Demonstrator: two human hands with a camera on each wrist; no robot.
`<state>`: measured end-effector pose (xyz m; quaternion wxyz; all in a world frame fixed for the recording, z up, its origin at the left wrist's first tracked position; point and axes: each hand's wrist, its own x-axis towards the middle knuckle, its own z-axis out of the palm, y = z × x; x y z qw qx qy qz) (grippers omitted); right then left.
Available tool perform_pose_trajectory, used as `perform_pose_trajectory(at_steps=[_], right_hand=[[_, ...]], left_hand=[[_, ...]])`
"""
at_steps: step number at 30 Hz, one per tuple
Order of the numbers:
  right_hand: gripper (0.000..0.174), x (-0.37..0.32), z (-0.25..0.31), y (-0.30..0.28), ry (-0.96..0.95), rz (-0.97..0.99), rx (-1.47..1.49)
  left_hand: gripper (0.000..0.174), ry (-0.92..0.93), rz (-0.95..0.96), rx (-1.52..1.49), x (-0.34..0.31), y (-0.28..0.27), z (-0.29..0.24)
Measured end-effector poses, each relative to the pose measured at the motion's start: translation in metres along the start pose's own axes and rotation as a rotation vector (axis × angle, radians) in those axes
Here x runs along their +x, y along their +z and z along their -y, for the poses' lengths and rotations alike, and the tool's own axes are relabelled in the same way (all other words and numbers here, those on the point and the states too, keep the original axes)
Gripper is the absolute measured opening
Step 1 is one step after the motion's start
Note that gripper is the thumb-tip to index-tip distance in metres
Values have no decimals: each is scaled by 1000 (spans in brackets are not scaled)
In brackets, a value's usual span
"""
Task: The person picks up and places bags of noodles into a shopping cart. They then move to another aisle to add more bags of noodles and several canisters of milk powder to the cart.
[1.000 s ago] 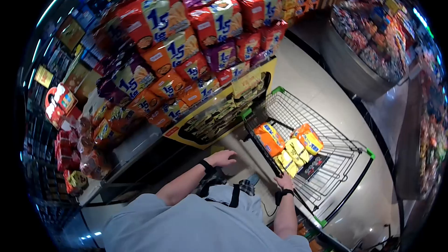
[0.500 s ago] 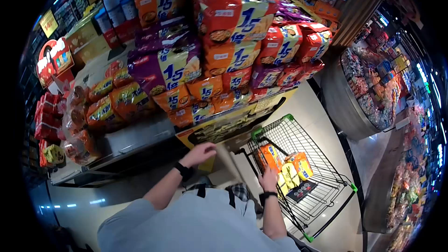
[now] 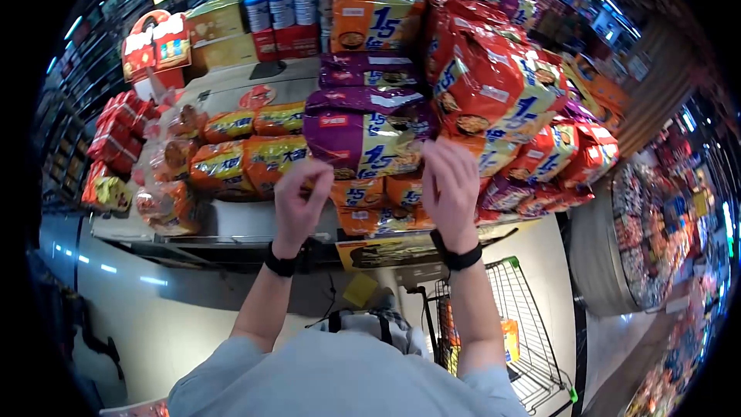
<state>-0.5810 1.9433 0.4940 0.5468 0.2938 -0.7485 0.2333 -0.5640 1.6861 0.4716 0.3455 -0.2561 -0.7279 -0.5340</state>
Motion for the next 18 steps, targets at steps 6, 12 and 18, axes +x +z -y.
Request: perform_pose_trajectory(at_steps=[6,12,18], right_hand=[[35,53,-30,41,78,187,0],[51,41,-56,66,11,327,-116],[24,41,-52,64,163,304,82]], left_hand=[[18,-94,-166,220,62,-2,15],[51,-286,-116,48,79,15,64],[32,-594,-185,-429,70,22,63]])
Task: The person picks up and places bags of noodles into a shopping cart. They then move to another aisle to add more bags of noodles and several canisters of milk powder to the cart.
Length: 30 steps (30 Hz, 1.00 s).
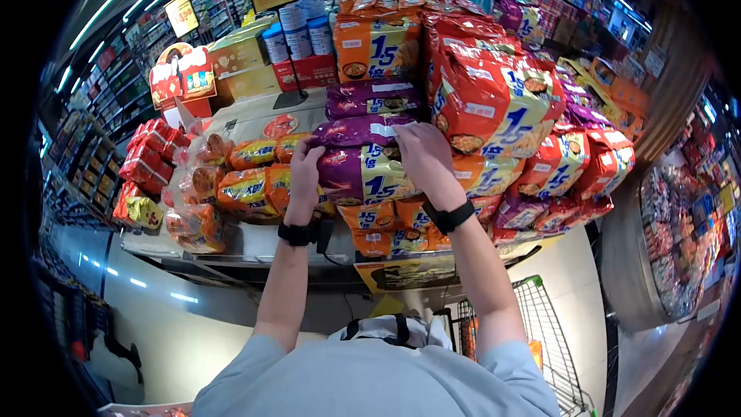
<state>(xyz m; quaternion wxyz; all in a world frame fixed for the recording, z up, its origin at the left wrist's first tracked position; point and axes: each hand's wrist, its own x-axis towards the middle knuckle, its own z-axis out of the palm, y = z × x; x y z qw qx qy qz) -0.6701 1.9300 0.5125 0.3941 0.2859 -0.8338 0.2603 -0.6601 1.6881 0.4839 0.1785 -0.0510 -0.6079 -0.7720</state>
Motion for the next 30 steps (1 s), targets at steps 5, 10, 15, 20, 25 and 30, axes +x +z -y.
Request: perform_pose_trajectory(at_steps=[5,10,15,20,25,30], right_hand=[[8,1,15,-16,-22,-229,89],[9,-15,48,-55,-145,-338,-3],[11,-62,78,-96,1,-297,-57],[9,-133,74,-127,189,-199,-159],[13,-210,66,-165,389,-49,-206],[11,-300,47,-198,499,-109,-275]], left_hand=[[19,212,-115,32,-23,7,-7],[12,426,-165,194,-73,18,-54],[9,246,144,97,-99,6,-58],[12,-14,460,42,-124,25,-42],[16,-159,630,74,-150,64,25],[16,-77,842,153,-185,115,76]])
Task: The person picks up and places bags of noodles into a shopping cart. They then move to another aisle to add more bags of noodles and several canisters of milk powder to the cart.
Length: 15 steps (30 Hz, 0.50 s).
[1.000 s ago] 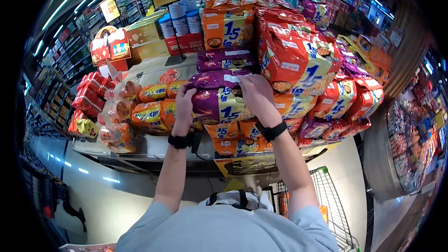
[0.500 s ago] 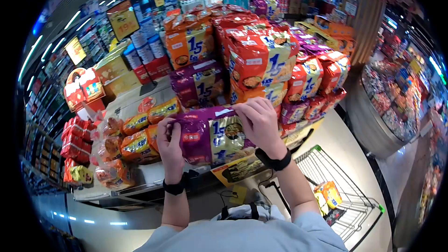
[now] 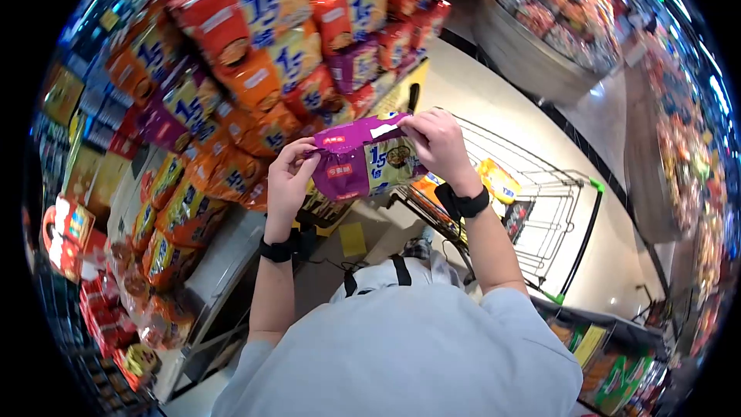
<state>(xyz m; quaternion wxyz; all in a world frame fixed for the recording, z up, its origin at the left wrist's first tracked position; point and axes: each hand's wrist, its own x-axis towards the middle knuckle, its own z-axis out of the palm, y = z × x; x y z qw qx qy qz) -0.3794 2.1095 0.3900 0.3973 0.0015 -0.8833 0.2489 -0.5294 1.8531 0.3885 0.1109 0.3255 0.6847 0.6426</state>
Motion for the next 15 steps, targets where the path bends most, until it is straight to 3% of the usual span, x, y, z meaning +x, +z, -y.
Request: perform_pose_trajectory(at_steps=[8,15], right_hand=[[8,-86,-119,-62,297,-62,-39],[18,-179,-222,-74,734,-33,64]], left_hand=[[19,-103,200,183,71,151,52],[19,-113,304,348,103,281,136]])
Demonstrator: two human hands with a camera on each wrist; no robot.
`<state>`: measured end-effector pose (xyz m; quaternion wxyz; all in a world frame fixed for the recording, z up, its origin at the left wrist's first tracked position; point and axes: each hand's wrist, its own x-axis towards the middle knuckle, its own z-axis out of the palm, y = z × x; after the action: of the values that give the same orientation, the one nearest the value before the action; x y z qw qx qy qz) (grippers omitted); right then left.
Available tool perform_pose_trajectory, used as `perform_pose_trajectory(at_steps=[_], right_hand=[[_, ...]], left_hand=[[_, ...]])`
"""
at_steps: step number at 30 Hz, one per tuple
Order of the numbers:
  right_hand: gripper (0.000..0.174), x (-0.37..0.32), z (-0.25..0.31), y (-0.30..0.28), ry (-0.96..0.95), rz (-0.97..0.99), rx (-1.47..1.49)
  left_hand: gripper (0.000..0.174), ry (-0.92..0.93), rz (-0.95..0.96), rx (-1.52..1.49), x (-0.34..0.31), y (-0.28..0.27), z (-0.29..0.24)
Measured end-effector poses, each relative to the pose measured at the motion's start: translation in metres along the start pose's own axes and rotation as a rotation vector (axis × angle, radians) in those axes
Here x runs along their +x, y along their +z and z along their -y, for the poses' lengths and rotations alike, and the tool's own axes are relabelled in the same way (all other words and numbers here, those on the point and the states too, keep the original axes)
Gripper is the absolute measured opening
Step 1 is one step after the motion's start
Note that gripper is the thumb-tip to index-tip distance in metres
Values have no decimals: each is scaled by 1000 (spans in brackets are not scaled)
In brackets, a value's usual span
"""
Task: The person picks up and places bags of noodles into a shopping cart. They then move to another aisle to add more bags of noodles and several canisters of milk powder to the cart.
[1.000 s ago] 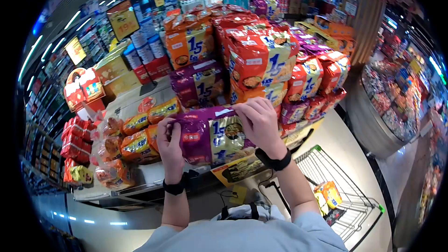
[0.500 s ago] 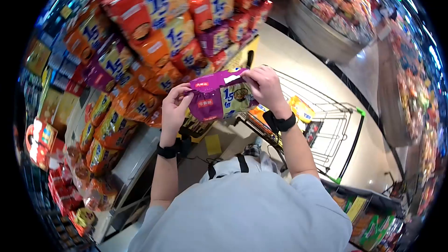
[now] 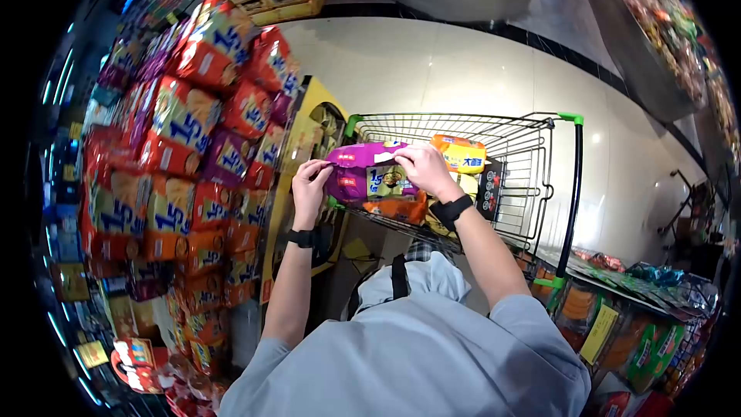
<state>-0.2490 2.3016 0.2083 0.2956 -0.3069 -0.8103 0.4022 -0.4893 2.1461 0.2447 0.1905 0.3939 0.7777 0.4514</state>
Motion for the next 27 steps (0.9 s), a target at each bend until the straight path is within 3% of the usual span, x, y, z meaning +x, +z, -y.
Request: perform_pose_trajectory(at_steps=[1,7,9,12,15,18,19,25,27], right_hand=[[17,1,-20,5,-69,-24,-27],[20,-5,-106,55,242,-106,-6],[20,-14,-140,86,303,-126,-22],[21,-23,-168,111,414,45,-104],[19,-34,-196,134,529,81,-56],[16,-32,-223,149,419,-16,-135],[18,-31,-227,146,440,51,-128],[16,-37,-239,160,600,140,-47],[16,-38,-244,169,674,221,-61]], left_hand=[[19,-36,13,6,7,14,0],[21,-17,105,80,57,85,102],[21,-89,146,104,64,100,123],[22,-264,181,285,68,124,132],[25,-402,267,304,73,143,190],[26,-334,270,305,80,158,196],[27,-294,311,356,82,161,206],[27,-471,338,415,63,170,234],[29,-309,373,505,59,170,243]])
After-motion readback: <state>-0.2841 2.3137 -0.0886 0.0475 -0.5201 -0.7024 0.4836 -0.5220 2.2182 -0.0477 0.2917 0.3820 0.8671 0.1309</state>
